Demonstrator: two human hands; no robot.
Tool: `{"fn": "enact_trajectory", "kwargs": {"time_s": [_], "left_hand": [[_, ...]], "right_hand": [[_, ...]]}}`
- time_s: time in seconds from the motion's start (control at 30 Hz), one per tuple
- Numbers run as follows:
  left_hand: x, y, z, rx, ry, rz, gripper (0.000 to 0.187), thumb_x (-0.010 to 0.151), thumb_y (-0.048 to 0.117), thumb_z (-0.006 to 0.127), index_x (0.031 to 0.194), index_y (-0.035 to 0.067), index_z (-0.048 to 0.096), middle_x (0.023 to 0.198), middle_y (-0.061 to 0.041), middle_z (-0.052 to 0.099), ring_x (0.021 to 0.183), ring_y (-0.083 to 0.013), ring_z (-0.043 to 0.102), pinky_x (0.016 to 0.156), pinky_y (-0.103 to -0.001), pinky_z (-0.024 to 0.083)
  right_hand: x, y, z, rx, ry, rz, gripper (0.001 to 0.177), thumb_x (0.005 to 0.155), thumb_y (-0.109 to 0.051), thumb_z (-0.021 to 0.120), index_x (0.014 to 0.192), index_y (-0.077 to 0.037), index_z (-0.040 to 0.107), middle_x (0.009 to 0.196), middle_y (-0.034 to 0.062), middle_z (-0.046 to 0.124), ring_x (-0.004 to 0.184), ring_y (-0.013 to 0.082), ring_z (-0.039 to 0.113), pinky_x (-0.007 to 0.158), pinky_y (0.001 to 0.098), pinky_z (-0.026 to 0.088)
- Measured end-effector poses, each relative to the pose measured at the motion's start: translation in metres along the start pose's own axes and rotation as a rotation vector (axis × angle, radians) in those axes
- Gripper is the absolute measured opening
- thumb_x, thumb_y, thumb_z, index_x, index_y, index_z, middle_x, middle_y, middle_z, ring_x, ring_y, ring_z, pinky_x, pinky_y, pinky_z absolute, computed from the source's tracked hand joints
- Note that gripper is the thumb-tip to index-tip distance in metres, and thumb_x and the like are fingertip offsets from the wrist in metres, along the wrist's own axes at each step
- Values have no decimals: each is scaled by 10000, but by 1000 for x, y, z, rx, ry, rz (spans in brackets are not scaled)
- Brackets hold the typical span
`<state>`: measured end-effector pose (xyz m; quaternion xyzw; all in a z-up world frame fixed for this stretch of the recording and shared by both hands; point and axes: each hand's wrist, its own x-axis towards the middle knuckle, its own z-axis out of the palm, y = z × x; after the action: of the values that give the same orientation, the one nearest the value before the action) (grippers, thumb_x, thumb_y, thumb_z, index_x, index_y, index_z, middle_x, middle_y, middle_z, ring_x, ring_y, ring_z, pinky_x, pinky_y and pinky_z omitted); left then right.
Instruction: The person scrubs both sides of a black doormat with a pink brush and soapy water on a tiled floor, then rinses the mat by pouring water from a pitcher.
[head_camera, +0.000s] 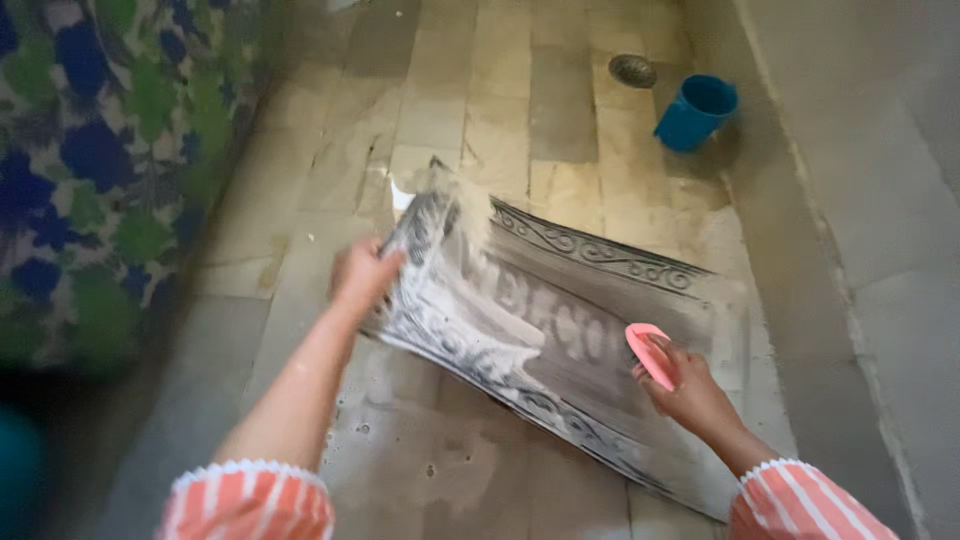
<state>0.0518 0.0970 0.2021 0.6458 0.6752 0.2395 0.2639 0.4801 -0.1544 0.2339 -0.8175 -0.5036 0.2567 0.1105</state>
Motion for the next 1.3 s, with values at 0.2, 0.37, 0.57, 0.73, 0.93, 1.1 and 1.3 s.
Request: {"fn": "enact_trajectory", "kwargs": {"time_s": [0.2,0.37,0.57,0.73,0.93,1.1,1.3], "left_hand": [[52,73,-109,-119,74,73,447,850,401,776,1107,40,723,927,-151,778,797,-297,741,722,-436,572],[67,135,-232,356,273,370,465,929,402,769,1252,70,735,1184,-191,722,1011,-362,700,887,-475,538],[38,219,-313,532,398,468,360,913,340,723,1174,91,727,1107,-172,720,937,-344,705,806,-469,540],[0,257,-238,790,484,654,255,875,281,695,1056,106,737,1016,-148,731,866,-317,714,725,-451,548],[-15,322,-171,1019,441,891,150,828,210,662,914,125,750,906,-119,745,780,-285,726,628,-429,558],[-48,262,-11,828,64,973,126,835,191,646,845,140,760,857,-88,756,784,-257,730,621,-426,574],[-163,170,128,533,-243,852,159,876,167,632,796,155,768,773,-99,755,707,-268,763,595,-427,602]], "right_hand": [[-3,3,-20,142,-25,74,737,831,-496,684,1490,-217,505,965,209,758,751,327,766,754,455,615],[9,20,-22,26,145,-90,722,832,-523,736,1451,-205,543,992,234,733,912,331,693,807,458,564],[6,2,-37,81,19,102,736,849,-515,684,1503,-230,503,1029,262,764,972,390,776,884,461,585],[10,5,-44,53,139,-14,745,826,-493,735,1482,-214,515,1050,249,719,981,380,716,860,463,563],[13,4,-60,286,56,98,801,806,-410,723,1543,-208,483,1034,275,772,874,395,764,780,510,595],[26,34,-49,265,171,-78,811,766,-368,754,1508,-173,490,1155,217,695,941,313,725,797,451,590],[28,55,-34,238,123,-27,807,780,-382,760,1508,-172,482,1123,207,718,952,320,731,834,448,580]]}}
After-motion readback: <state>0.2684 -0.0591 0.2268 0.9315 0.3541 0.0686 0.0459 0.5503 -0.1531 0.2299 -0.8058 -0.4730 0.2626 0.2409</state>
